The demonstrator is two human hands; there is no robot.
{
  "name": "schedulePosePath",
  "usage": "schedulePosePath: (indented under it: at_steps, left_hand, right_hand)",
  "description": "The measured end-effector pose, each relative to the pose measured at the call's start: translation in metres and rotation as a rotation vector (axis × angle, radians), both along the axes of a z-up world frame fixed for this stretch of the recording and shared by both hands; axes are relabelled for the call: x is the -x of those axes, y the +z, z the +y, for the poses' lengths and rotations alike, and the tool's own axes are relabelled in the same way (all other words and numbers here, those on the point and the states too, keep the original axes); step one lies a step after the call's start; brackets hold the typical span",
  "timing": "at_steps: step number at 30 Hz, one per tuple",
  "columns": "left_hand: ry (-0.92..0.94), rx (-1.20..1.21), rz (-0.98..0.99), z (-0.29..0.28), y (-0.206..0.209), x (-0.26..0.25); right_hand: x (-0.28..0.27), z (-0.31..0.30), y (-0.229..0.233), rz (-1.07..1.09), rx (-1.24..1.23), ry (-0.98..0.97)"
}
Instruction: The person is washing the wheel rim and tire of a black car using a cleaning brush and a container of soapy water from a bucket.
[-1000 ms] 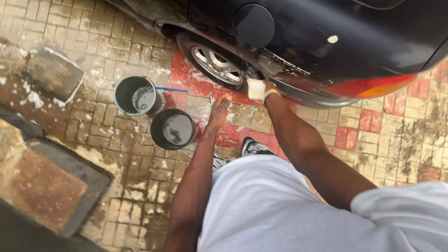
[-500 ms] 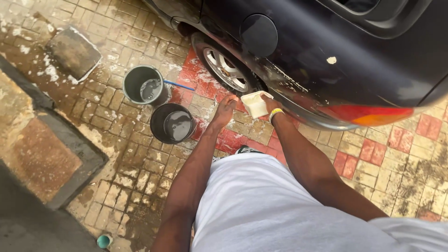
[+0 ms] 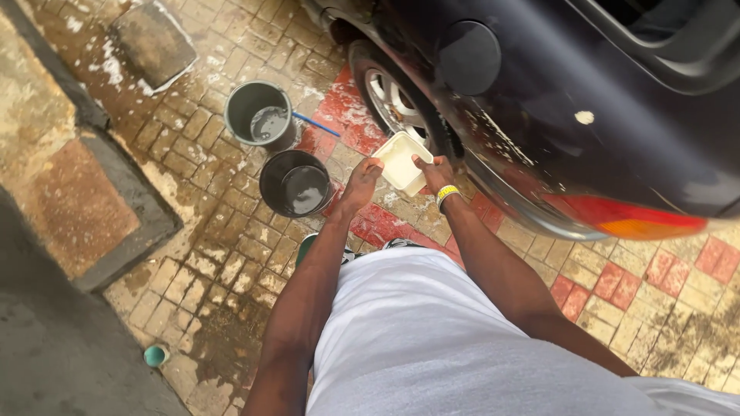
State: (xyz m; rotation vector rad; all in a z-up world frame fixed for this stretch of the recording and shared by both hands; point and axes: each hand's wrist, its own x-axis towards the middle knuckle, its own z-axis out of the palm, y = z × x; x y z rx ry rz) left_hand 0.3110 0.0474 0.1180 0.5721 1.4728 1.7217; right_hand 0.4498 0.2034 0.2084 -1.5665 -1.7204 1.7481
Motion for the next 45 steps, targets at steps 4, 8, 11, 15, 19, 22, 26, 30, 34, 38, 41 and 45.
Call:
schedulePosePath:
  at_steps: [4, 8, 11, 15, 19, 22, 26, 30, 34, 38, 41, 45]
  left_hand:
    - [0.095, 0.122, 0.044, -0.032, -0.002, 0.017]
    - [0.144, 0.166, 0.045, -0.063, -0.021, 0.045]
    - [0.147, 0.194, 0.041, -0.089, -0.041, 0.071]
    - [0.153, 0.105, 0.012, -0.123, -0.082, 0.121]
    - [0.131, 0.102, -0.411, -0.164, -0.048, 0.173]
    - [0.12, 0.105, 0.047, -0.189, -0.072, 0.204]
    - [0.084, 0.12, -0.065, -0.221, -0.08, 0.229]
    - [0.035, 0.13, -0.093, -0.236, -0.103, 0.251]
    - [0.039, 0.195, -0.151, -0.235, -0.151, 0.259]
    - [0.12, 0.087, -0.272, -0.23, -0.267, 0.253]
    - [0.172, 0.132, -0.335, -0.232, -0.333, 0.251]
    - [0.224, 0.125, -0.475, -0.235, -0.404, 0.235]
  right_hand:
    - [0.026, -0.019, -0.017, 0.036, 0.119, 0.031]
    - [0.062, -0.037, -0.037, 0.04, 0.186, 0.112]
    - [0.086, -0.058, -0.055, 0.052, 0.229, 0.102]
    - [0.125, -0.092, -0.077, 0.098, 0.179, 0.082]
    - [0.173, -0.142, -0.066, 0.159, 0.125, 0.052]
    - [0.201, -0.17, -0.072, 0.11, 0.091, 0.029]
    - [0.222, -0.208, -0.094, 0.097, 0.139, -0.065]
    - [0.237, -0.233, -0.121, -0.032, 0.087, -0.077]
    - [0.253, -0.238, -0.17, 0.088, 0.182, -0.128]
    - [0.275, -0.235, -0.217, -0.059, 0.169, -0.175]
    - [0.283, -0.226, -0.295, -0.187, -0.093, -0.06]
    - [0.315, -0.232, -0.332, -0.382, -0.083, 0.059]
